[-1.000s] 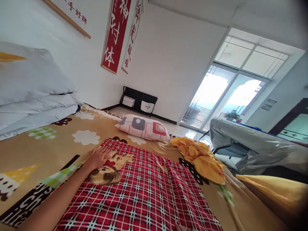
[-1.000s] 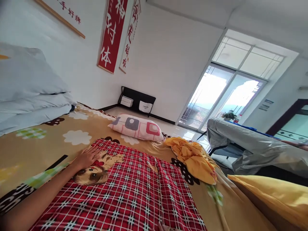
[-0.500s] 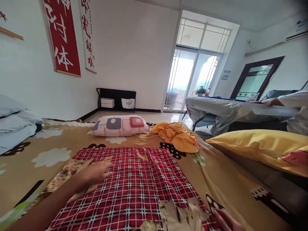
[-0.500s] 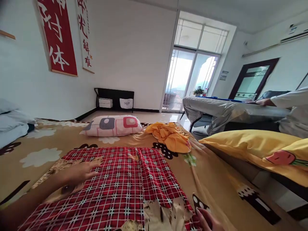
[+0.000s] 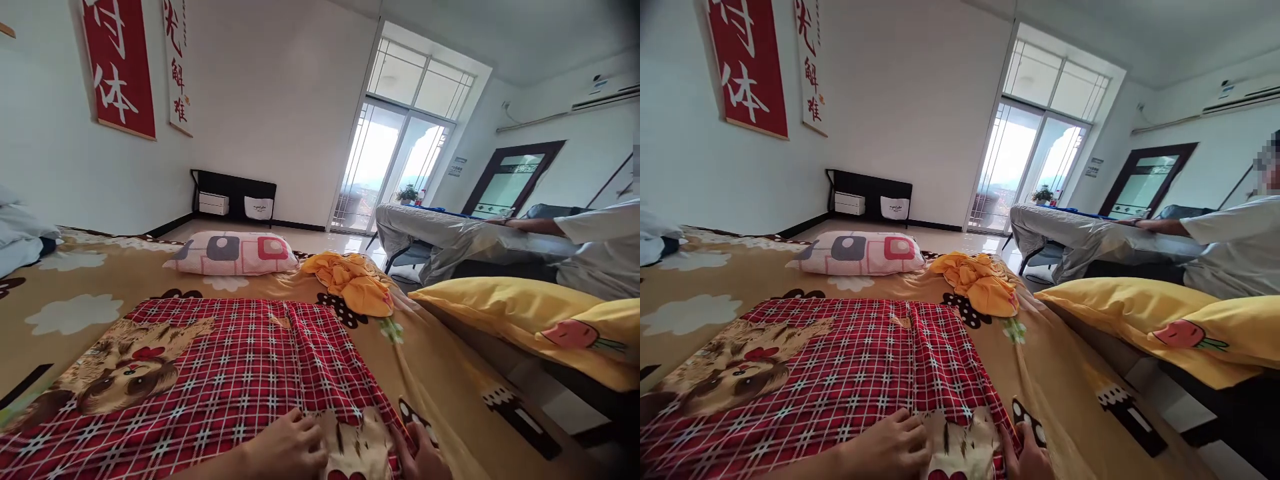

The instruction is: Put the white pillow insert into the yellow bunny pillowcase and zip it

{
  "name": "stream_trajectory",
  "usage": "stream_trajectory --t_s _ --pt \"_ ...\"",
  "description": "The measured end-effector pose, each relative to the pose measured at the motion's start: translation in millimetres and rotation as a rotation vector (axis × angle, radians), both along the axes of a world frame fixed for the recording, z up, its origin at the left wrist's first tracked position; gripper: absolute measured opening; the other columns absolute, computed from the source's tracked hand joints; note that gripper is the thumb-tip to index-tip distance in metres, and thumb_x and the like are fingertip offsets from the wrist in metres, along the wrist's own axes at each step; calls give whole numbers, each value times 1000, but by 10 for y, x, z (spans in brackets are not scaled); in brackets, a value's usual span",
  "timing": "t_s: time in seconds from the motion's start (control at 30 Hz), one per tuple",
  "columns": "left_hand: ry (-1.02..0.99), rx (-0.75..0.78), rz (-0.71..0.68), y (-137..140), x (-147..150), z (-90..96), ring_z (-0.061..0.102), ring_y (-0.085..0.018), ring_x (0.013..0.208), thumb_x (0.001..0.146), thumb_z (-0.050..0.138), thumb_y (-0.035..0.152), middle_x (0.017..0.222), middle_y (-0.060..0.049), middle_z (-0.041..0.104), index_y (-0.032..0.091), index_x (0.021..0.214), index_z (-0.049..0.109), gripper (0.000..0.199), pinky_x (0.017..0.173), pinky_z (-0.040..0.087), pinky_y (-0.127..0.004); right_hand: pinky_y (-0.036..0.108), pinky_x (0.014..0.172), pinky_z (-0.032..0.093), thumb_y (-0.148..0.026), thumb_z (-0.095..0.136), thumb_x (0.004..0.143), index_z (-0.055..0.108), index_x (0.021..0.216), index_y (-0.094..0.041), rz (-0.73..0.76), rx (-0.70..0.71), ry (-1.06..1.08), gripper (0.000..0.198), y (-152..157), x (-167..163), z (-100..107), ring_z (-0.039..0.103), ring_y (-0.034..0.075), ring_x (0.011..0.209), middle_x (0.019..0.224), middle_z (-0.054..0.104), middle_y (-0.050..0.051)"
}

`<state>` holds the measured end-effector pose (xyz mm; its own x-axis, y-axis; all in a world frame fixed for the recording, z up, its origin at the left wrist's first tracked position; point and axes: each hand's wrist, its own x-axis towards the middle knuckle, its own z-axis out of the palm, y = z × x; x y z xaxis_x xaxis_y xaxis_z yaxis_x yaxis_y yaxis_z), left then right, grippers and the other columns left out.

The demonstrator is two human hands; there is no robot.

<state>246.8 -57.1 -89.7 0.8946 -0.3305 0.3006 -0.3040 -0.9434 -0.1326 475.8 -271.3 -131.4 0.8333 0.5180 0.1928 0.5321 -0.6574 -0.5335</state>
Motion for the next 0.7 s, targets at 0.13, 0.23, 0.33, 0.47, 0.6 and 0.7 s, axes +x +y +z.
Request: stream_trajectory --t_s 0.13,0.23,0.33,0.47,0.6,0.7 --pt "111 -82 53 43 -46 9 60 -20 93 87 58 37 105 -6 65 21 106 58 25 82 44 -34 37 61 50 -62 38 79 56 84 -26 -35 24 -19 41 49 -59 44 68 28 65 69 71 7" --pt "72 -49 49 19 -12 37 59 -20 89 87 57 28 98 -7 65 19 96 60 13 77 43 -34 37 59 48 -62 37 79 57 85 -26 -24 21 -28 41 56 -89 64 67 28 65 63 68 5" --pt "11 -12 16 -18 17 65 58 -19 83 90 53 25 90 -5 65 18 91 60 10 71 42 -33 36 60 47 -62 38 79 57 84 -26 -10 25 -29 42 48 -114 98 67 28 65 62 67 5" --pt "0 -4 2 -35 -7 135 58 -17 80 93 50 23 86 -5 65 17 89 61 13 68 43 -32 35 59 47 -61 39 79 58 84 -26 9 21 28 41 43 -128 137 66 26 63 61 66 4" --pt "156 -148 23 4 -20 209 58 -18 80 85 57 23 89 -7 66 16 86 62 9 66 45 -31 35 57 47 -62 40 78 58 82 -27 13 50 32 40 43 -117 127 66 26 61 59 66 3" --pt "243 -392 103 96 2 270 57 -15 74 80 57 17 81 -4 64 16 77 61 5 65 46 -26 35 56 47 -64 41 76 59 81 -27 -13 53 21 41 46 -103 122 66 27 62 58 66 3"
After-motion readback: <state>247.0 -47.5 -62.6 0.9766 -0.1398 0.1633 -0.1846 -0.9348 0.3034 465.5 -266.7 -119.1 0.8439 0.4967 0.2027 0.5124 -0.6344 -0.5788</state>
